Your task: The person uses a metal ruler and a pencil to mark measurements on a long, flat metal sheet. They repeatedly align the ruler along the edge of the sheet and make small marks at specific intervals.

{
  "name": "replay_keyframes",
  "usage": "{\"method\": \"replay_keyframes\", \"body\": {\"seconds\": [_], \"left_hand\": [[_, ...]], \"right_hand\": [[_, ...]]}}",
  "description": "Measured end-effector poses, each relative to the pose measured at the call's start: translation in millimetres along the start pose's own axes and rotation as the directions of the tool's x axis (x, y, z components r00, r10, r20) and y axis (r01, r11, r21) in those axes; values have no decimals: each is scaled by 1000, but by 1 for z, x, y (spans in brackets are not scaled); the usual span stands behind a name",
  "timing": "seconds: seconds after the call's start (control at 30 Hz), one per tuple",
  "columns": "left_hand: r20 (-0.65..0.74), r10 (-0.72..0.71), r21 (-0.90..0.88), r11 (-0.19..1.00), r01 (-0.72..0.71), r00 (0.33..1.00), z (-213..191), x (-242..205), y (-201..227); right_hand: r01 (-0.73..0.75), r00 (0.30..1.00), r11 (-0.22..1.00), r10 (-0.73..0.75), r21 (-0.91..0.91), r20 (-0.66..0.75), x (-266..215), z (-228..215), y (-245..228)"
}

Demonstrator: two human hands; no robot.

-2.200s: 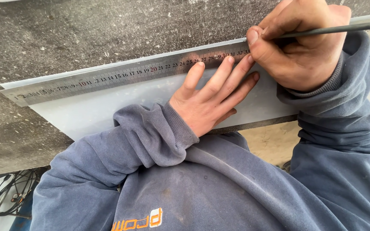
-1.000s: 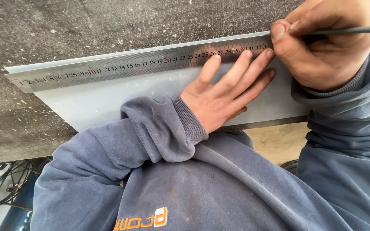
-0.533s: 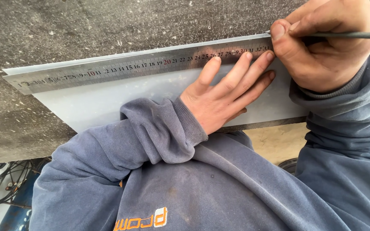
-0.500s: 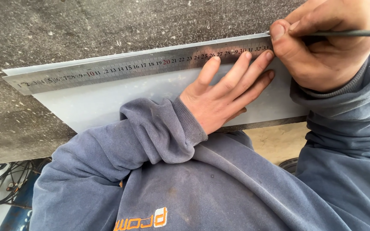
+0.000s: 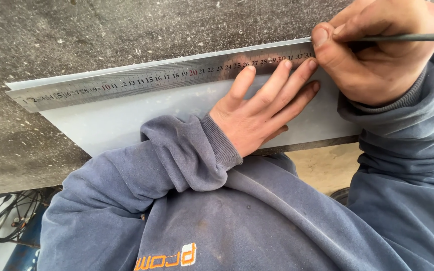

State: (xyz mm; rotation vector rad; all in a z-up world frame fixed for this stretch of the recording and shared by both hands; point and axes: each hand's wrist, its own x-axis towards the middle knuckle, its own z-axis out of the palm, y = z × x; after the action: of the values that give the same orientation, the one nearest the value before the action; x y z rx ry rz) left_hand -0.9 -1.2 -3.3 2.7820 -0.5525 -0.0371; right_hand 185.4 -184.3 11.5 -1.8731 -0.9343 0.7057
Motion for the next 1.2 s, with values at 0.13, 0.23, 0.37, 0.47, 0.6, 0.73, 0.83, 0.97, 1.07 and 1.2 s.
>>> {"method": "replay_keyframes", "body": {"seconds": [0.13, 0.23, 0.37, 0.47, 0.6, 0.73, 0.83, 0.97, 1.07, 1.2], "left_hand": [[-4, -14, -15, 1000, 14, 1000, 1, 1, 2], [-3, -21, -13, 1000, 21, 1000, 1, 1, 1], [-4, -17, -25, 1000, 17, 1000, 0, 2, 1], [6, -19, -35, 999, 20, 1000, -3, 1, 0], [4, -15, -37, 999, 15, 1000, -6, 2, -1], [-2, -23, -64, 998, 23, 1000, -7, 5, -1], [-21, -33, -95, 995, 31, 999, -3, 7, 0], [-35, -49, -181, 983, 42, 998, 18, 3, 10], [-14, -52, -299, 953, 45, 999, 35, 7, 17], [-28, -59, -396, 917, 43, 998, 32, 9, 13]], "right_hand": [[15, 1000, 1000, -15, -19, 14, 10, 0, -6], [35, 999, 999, -35, -27, 13, 16, 4, -9], [-27, 999, 1000, 27, -1, -37, 7, 6, -5], [-67, 996, 993, 73, 97, -57, -9, 1, 9], [-57, 994, 989, 70, 134, -88, -8, 3, 5], [-66, 987, 991, 81, 112, -138, 8, -1, -15], [108, 992, 991, -113, -82, -55, 31, -7, -41], [509, 859, 764, -429, -395, 277, 83, 3, -88], [622, 783, 591, -459, -513, 420, 111, 28, -110], [676, 733, 444, -484, -588, 478, 142, 52, -123]]}}
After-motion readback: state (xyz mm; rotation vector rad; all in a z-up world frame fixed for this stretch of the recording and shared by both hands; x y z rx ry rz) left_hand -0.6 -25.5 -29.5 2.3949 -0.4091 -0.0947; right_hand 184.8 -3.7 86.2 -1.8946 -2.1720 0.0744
